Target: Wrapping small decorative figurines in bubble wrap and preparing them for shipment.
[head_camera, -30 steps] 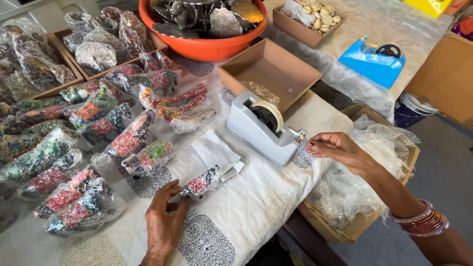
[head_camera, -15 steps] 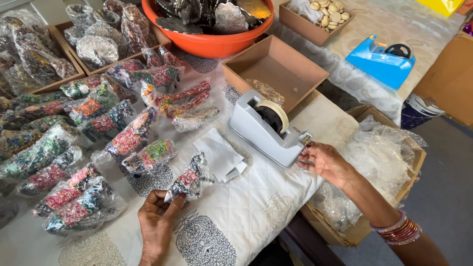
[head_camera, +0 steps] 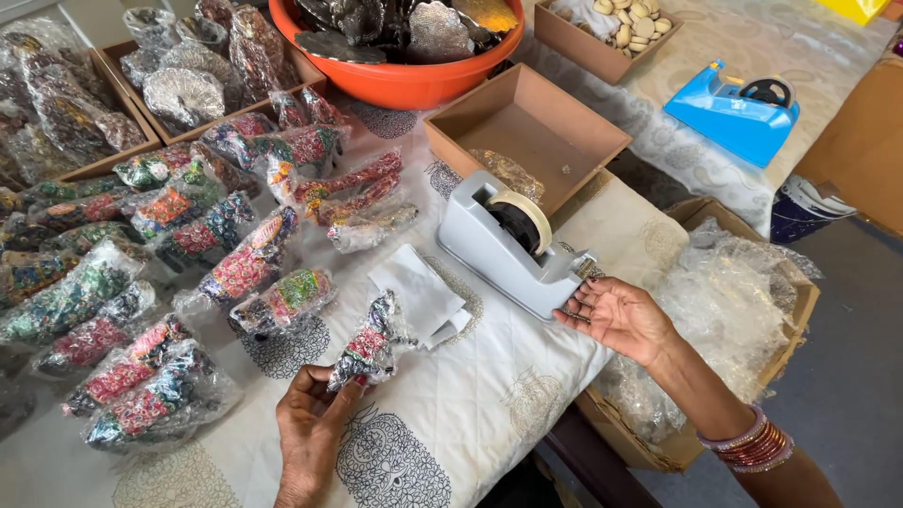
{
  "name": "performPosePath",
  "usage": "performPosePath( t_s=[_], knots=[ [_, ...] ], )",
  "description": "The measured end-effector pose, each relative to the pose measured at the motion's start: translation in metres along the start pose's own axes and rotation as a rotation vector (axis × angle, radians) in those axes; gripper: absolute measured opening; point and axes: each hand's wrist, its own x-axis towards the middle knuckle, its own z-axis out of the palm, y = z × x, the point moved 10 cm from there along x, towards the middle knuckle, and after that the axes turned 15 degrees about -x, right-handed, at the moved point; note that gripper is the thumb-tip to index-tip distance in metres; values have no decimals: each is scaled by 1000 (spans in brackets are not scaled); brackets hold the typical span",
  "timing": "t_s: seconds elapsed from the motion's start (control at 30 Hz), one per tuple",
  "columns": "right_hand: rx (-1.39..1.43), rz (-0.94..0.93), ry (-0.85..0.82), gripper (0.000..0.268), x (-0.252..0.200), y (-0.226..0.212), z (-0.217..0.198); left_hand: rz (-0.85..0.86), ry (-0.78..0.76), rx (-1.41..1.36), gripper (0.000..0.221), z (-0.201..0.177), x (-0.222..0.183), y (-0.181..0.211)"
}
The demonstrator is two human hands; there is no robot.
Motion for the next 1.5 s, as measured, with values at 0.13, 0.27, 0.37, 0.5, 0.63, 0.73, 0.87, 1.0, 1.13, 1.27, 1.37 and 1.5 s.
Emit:
performPosePath(
  t_s=[0.13,0.27,0.37,0.5,0.63,0.73,0.87,1.0,1.13,1.27,1.37,1.5],
  knots=[
    [9,-12,-11,10,-1,1,2,23,-22,25,18,0,2,-1],
    [15,9,-4,11,-1,3,2,23,-7,58,19,0,2,-1],
    [-71,10,56,10,0,3,-5,23,-2,53,18,3,1,2],
    [-360,-160,50,15,3,-9,-19,37,3,61,19,-2,3,-1],
    [-696,-331,75,19,11,-23,-40,29,10,66,19,0,1,0],
    [-919,-405,60,21,6,-40,-29,46,7,72,19,3,0,5],
    [-1071,-416,-31,19,5,-54,-12,45,7,71,19,5,-1,6],
    [-1102,-385,-75,17,10,-56,-10,70,-8,73,19,3,0,5],
    [-1057,-331,10,16,25,-25,-45,70,-14,46,19,6,-3,5],
    [-912,-371,37,18,9,-18,-32,85,-11,43,15,8,0,7],
    [-844,-428,-19,19,-1,-5,-31,91,7,-21,15,12,-6,20],
    [-634,-538,-355,17,-18,21,-7,102,-82,-44,8,31,-19,46]
  ],
)
